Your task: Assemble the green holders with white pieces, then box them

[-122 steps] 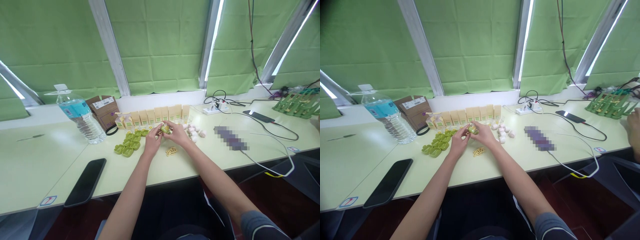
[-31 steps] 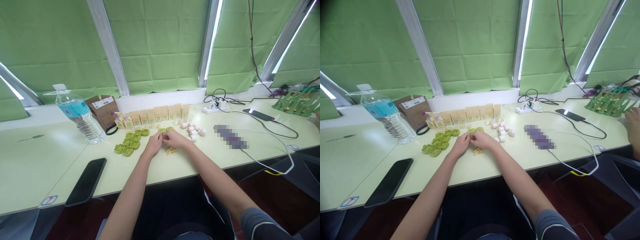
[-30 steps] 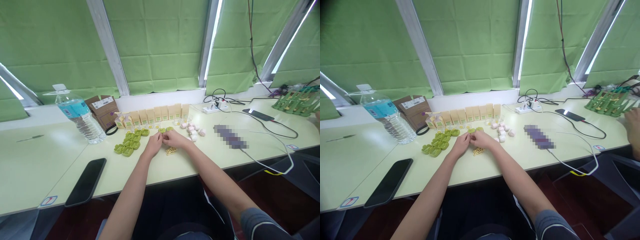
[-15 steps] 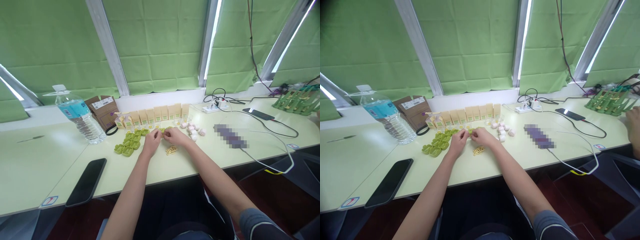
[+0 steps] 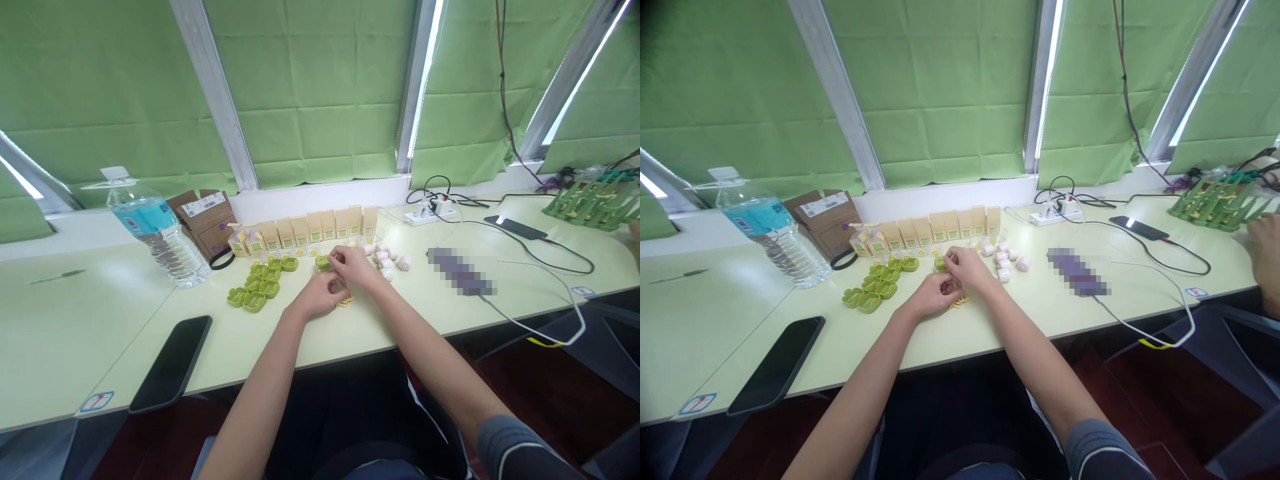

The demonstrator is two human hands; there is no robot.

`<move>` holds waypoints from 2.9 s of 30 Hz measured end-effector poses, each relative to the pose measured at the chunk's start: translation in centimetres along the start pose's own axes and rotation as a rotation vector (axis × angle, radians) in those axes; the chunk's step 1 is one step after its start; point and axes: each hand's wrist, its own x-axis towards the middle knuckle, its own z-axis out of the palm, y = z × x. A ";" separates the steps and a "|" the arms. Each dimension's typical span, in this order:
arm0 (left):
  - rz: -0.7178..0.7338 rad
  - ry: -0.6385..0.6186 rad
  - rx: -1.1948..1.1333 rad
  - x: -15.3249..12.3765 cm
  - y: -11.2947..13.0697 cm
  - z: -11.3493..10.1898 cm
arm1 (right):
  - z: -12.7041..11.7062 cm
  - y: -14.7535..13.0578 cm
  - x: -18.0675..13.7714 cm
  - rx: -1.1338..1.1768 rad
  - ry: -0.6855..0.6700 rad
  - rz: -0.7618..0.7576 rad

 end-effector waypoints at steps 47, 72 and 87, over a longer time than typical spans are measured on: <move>0.052 0.552 -0.098 1.2 -1.8 -1.1 | -0.3 -0.7 -0.1 0.116 -0.040 -0.039; -0.423 0.595 0.193 1.0 -4.9 -1.6 | -0.1 0.1 0.1 0.023 0.010 0.001; -0.401 0.492 0.248 0.9 -3.9 -1.7 | -0.3 -0.3 0.0 0.029 0.001 0.005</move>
